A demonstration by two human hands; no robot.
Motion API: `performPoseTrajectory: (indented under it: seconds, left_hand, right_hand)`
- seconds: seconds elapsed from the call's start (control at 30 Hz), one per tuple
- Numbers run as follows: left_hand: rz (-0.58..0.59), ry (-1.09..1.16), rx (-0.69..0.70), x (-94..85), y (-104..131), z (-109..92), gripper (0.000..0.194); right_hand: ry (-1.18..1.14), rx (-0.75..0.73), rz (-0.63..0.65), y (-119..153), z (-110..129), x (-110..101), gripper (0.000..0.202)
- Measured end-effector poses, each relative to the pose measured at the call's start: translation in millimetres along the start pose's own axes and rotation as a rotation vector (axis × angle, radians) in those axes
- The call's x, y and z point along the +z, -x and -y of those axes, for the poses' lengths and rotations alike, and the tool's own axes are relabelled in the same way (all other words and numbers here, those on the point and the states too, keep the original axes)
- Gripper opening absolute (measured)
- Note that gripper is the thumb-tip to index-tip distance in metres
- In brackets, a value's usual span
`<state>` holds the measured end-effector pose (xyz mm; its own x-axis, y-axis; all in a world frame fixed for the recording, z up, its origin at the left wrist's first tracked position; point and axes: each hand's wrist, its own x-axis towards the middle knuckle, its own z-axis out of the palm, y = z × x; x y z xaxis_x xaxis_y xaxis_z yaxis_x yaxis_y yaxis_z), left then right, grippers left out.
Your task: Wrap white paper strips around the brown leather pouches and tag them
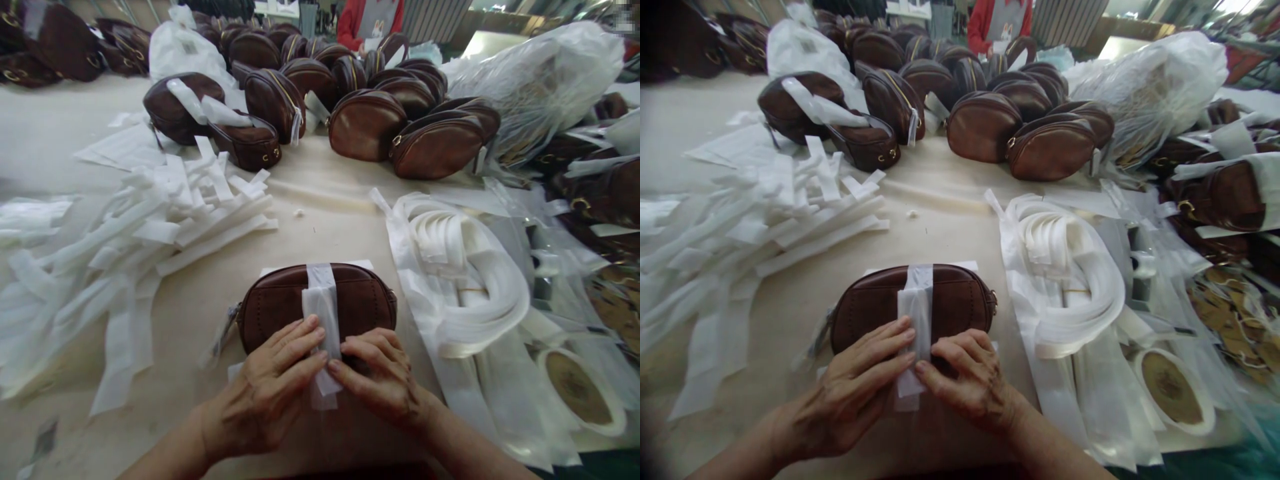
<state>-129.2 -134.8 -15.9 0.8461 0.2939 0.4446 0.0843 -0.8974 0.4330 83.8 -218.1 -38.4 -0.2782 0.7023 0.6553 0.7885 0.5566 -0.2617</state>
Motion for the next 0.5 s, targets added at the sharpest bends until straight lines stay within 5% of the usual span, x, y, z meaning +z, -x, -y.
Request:
performPoseTrajectory:
  seconds: [0.1, 0.2, 0.4, 0.5]
  left_hand:
    - [0.068, 0.162, -0.138, -11.3, -7.4, -6.8, 0.026]
    - [-0.021, 0.190, -0.247, -8.3, -13.3, -11.1, 0.021]
    - [-0.133, 0.022, -0.208, 10.2, -14.9, -12.3, 0.005]
    - [-0.155, -0.096, -0.148, 13.6, -14.8, -12.2, 0.019]
  right_hand:
    - [-0.017, -0.006, -0.005, -0.3, -0.3, -1.3, 0.018]
    - [-0.028, -0.009, -0.016, -0.3, -0.6, -2.5, 0.016]
    - [-0.034, 0.001, -0.031, 0.5, -0.7, -0.5, 0.018]
    - [-0.040, 0.011, -0.033, -0.1, -1.5, 0.4, 0.020]
